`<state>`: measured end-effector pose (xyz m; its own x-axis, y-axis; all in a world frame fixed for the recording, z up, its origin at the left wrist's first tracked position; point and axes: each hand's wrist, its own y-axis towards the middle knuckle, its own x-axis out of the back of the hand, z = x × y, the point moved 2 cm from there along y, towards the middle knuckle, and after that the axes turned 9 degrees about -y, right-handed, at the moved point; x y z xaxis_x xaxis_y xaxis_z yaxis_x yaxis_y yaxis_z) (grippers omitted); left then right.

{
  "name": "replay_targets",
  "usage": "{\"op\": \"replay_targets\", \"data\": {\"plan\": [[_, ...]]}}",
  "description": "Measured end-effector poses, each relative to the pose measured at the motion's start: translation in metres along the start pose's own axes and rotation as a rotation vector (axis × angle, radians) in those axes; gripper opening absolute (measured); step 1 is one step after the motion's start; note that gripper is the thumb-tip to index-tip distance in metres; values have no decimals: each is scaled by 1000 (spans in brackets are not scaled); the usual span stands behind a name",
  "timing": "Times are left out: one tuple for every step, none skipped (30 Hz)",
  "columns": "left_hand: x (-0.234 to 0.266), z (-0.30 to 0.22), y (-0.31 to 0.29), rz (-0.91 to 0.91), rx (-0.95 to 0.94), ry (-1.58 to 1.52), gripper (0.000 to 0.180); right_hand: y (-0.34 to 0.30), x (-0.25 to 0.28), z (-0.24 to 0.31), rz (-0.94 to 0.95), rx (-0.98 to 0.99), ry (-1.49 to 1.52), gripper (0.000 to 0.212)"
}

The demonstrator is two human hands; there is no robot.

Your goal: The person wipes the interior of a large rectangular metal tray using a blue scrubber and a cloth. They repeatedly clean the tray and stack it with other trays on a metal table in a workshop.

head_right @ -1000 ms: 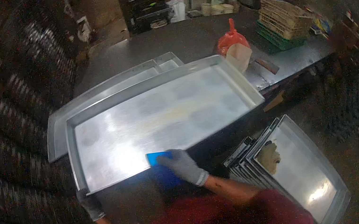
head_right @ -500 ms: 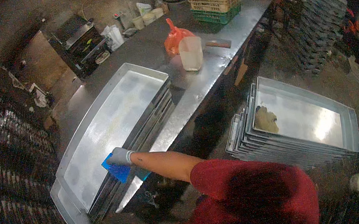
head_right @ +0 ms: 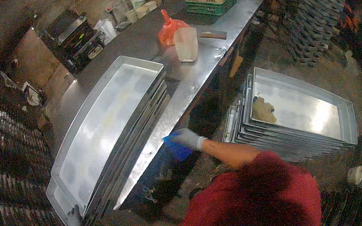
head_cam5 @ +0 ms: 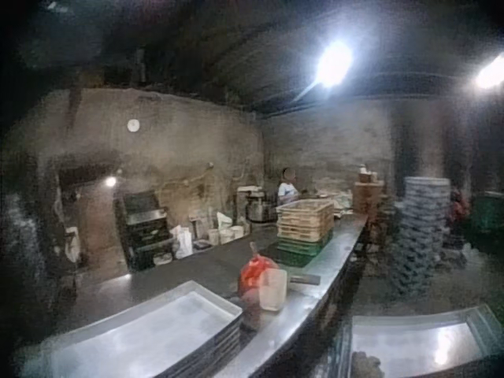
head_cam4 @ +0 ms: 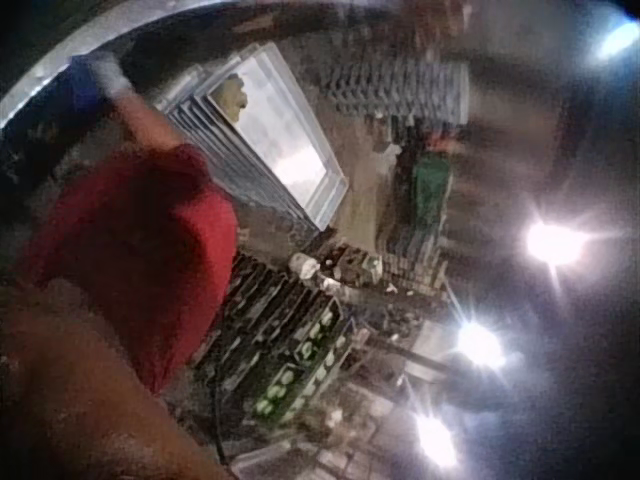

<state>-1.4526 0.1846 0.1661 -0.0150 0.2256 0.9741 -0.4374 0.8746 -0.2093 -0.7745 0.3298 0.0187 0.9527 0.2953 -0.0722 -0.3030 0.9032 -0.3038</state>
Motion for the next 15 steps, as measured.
{"op": "replay_targets", "data": {"plan": [[-6, -3, 4, 8, 121, -77, 79, -19, 27, -13, -70, -35, 113, 34], [-2, -14, 7, 16, 240, -149, 81, -35, 52, -23, -182, -58, 48, 32], [2, -23, 9, 20, 365, -220, 83, -48, 77, -34, -288, -76, -18, 30], [2, -22, 11, 53, 321, -276, 83, -61, 98, -47, -342, -77, 24, 29], [0, -17, 18, 87, 278, -333, 83, -73, 117, -61, -396, -80, 64, 28], [-2, -5, 17, 123, 250, -378, 83, -88, 125, -64, -429, -116, 100, 30], [-8, 10, 12, 72, 279, -359, 82, -100, 130, -65, -455, -151, 136, 32], [-14, 17, 17, 14, 291, -345, 81, -105, 141, -77, -473, -136, 176, 29], [-15, 26, 27, -54, 299, -329, 81, -104, 152, -93, -490, -113, 221, 26], [-16, 45, 28, -91, 208, -291, 81, -102, 158, -106, -569, -119, 236, 26], [-12, 64, 28, -134, 119, -250, 82, -95, 162, -114, -573, -82, 179, 26], [-11, 53, 37, -147, 73, -227, 80, -99, 176, -123, -615, -50, 113, 26], [-12, 35, 45, -174, 72, -212, 79, -111, 191, -131, -671, -28, 45, 26], [-14, 37, 33, -234, 130, -181, 77, -117, 162, -100, -637, -140, 167, 27], [-18, 6, 47, -316, 106, -188, 75, -124, 173, -109, -692, -122, 58, 29]]}}
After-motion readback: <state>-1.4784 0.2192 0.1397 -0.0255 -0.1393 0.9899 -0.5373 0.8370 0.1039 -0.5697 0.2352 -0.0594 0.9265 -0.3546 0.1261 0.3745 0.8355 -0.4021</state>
